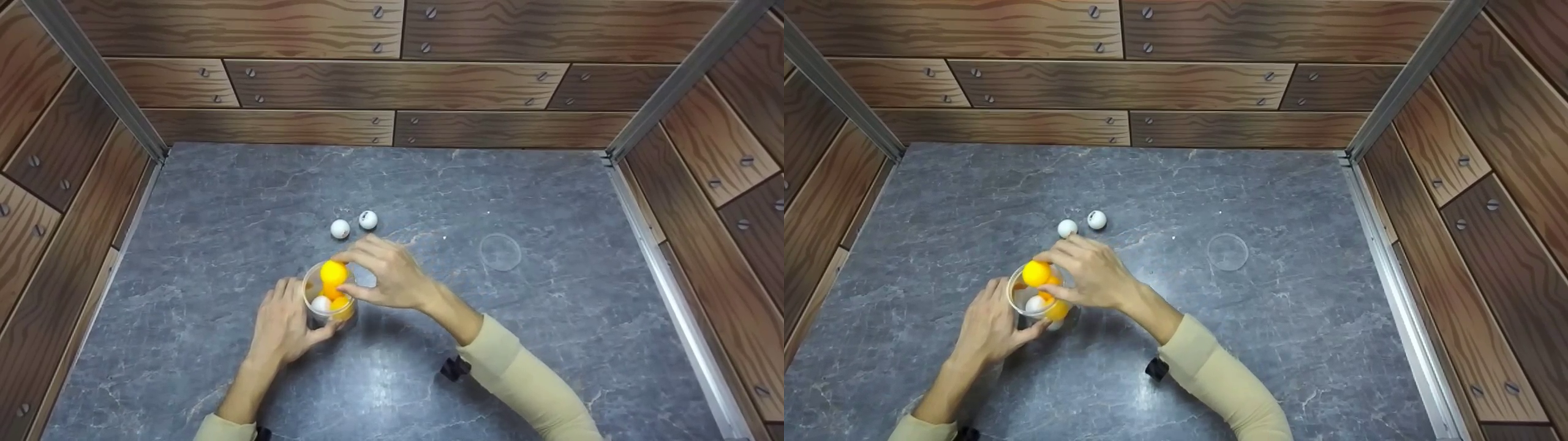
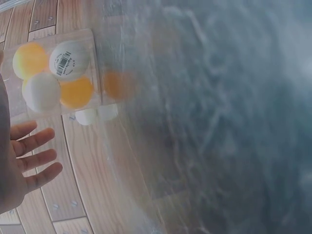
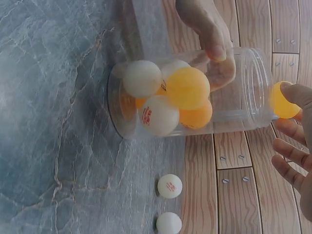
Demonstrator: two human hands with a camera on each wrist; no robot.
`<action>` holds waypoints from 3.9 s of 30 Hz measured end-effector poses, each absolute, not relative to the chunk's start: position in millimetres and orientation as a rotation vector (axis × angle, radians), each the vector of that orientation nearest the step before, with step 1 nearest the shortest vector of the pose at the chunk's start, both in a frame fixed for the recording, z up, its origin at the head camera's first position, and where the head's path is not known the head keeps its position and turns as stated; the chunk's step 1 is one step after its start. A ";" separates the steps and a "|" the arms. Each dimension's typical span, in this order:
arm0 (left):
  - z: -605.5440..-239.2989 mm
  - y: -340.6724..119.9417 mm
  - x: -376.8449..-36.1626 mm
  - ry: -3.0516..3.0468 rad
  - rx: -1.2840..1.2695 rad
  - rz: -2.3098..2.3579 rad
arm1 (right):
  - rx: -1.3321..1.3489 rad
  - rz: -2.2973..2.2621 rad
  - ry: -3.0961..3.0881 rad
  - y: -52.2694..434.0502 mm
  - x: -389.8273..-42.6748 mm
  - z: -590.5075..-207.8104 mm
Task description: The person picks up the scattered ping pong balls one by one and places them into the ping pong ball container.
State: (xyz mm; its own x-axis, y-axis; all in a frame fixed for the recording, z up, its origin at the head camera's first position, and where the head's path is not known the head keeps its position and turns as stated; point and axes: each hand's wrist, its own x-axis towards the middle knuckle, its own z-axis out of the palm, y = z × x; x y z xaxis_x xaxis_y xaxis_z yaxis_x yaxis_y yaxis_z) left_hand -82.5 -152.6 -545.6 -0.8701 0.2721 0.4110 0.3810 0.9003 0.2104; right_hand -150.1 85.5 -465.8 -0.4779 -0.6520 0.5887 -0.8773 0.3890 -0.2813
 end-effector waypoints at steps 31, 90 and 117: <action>-545.8 -152.5 -83.5 -2.646 -0.495 -0.381 | 1.340 0.787 -2.284 78.5 -150.0 -476.3; -545.3 -152.4 -82.1 -2.698 -0.482 -0.376 | 0.901 0.853 -2.726 111.6 -229.5 -538.9; -544.1 -153.5 -81.2 -2.721 -0.464 -0.397 | 0.702 0.810 -2.984 108.2 -269.4 -546.3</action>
State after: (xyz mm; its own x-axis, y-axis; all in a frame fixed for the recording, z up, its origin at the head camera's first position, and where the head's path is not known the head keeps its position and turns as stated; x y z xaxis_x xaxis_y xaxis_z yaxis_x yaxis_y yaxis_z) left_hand -81.2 -153.5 -544.1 -0.8848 0.2655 0.3830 0.3638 0.9071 0.2118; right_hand -269.4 108.2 -546.3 -0.9015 -0.4243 0.0857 -0.4094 0.7715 -0.4871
